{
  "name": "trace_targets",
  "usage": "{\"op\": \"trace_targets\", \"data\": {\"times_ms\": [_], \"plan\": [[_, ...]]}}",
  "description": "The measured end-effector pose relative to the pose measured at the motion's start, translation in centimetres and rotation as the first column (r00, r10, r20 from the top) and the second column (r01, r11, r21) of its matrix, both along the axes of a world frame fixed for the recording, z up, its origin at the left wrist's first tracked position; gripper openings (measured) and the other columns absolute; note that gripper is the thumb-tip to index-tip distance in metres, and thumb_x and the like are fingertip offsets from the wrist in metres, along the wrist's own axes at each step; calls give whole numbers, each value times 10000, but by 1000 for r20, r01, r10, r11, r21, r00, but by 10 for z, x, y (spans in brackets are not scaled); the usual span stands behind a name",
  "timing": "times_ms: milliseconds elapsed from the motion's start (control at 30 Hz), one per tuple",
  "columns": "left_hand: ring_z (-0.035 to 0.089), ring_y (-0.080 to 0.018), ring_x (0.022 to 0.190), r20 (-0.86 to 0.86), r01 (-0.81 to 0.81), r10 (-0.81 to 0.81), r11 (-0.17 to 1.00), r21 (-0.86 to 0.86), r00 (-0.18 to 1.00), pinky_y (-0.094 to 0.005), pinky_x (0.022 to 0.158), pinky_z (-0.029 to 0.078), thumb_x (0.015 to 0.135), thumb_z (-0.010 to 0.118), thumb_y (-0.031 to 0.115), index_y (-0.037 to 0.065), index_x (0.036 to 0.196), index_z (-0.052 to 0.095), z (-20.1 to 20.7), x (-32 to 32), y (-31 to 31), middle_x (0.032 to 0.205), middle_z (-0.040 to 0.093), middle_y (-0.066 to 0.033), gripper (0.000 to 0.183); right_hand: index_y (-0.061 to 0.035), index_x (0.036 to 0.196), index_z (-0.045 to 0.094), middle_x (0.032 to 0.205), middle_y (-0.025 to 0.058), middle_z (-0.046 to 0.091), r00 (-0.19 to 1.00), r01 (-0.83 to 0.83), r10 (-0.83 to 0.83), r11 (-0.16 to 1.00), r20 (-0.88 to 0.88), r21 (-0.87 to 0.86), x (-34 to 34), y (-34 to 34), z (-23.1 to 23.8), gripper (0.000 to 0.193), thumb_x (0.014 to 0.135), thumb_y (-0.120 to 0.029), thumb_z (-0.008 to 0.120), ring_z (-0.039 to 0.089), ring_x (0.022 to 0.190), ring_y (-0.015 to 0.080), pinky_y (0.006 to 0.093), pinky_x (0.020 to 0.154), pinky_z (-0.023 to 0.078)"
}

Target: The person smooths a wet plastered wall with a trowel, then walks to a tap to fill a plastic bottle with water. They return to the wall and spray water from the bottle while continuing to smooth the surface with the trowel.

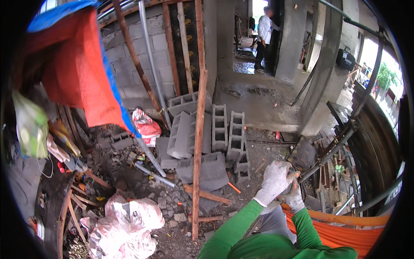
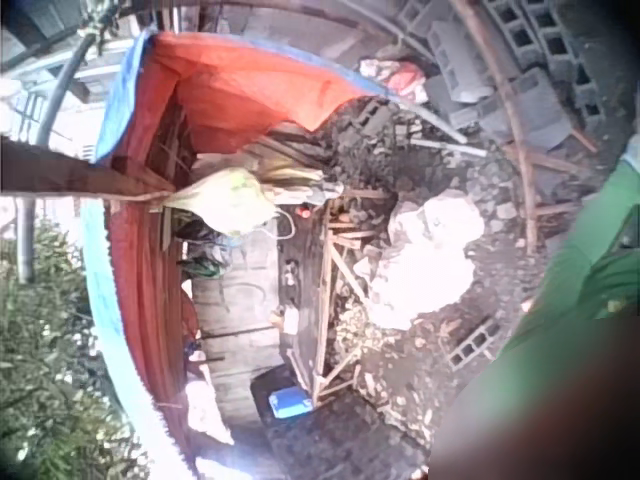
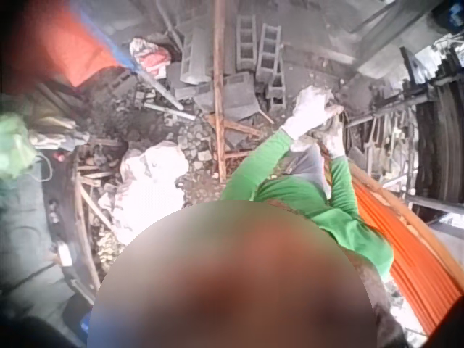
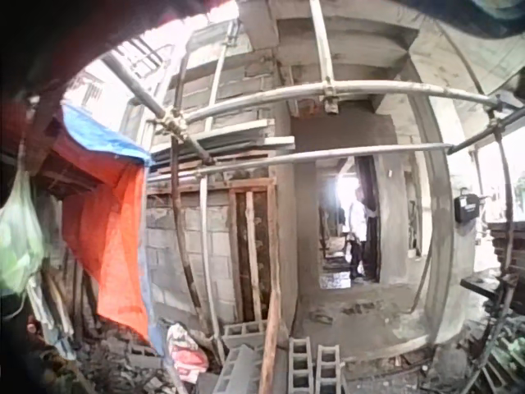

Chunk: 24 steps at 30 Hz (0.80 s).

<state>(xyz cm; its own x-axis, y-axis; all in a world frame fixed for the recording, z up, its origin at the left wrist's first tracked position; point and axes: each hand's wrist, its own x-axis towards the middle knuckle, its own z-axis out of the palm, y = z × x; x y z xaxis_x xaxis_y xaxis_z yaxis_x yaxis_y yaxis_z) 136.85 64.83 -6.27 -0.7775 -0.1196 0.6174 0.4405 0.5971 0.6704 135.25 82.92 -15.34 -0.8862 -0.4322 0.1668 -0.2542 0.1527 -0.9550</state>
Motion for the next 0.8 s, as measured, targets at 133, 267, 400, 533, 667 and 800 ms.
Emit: {"op": "trace_targets", "data": {"times_ms": [133, 267, 400, 533, 667, 800], "plan": [[669, -385, 923, 223, 212, -195, 975, -58, 955, -447, 822, 536, 818, 734, 442, 16, 998, 700, -10, -83, -5, 1020, 694, -187, 464, -4, 1461, 332, 1390, 125, 496, 990, 144, -144, 990, 3, 9, -69, 3, -51, 1197, 493, -233, 997, 475, 1279, 250, 390, 1082, 393], [699, -276, 929, 347, 573, -542, 819, 16, 765, -390, 838, 540, 864, 725, 318, -3, 1107, 686, -30, -202, -16, 1133, 693, -185, 404, -43, 1415, 374, 1314, 95, 517, 996, -50, 43, 994, -73, -102, -166, 17, -71, 1122, 494, -209, 994, 502, 1225, 229, 374, 1066, 417], [623, -122, 982, 235, 733, -938, 345, 586, 254, -305, 869, 523, 849, 752, 111, -33, 1199, 655, -51, -357, -3, 1158, 701, -67, 391, -5, 1395, 408, 1306, 100, 545, 936, -63, 157, 955, 316, -290, -274, 46, -39, 1110, 464, -153, 995, 535, 1209, 203, 361, 1035, 465], [610, -119, 999, 175, 482, -930, 321, 815, 323, -308, 916, 511, 912, 699, 129, -23, 1169, 656, -32, -459, 31, 1184, 672, -67, 301, 11, 1432, 379, 1284, 111, 570, 982, 32, -61, 987, 182, 159, -393, 75, 9, 1190, 451, -222, 1011, 552, 1191, 204, 358, 1011, 478], [615, -133, 1054, 236, 415, -807, 501, 760, 541, -289, 932, 500, 884, 730, 165, -1, 1190, 668, 14, -526, 58, 1243, 669, -97, 354, 2, 1443, 377, 1320, 131, 538, 986, 34, -51, 994, 162, 107, -493, 100, 31, 1175, 485, -272, 999, 550, 1185, 225, 378, 1010, 480], [616, -242, 1176, 264, 563, -718, 679, 472, 644, -358, 1017, 464, 860, 751, 275, 91, 1195, 684, 44, -607, 45, 1356, 605, -132, 388, -27, 1479, 341, 1396, 115, 484, 983, -6, -21, 989, 184, 149, -578, 130, 34, 1187, 499, -212, 985, 500, 1251, 229, 402, 1062, 436]]}}
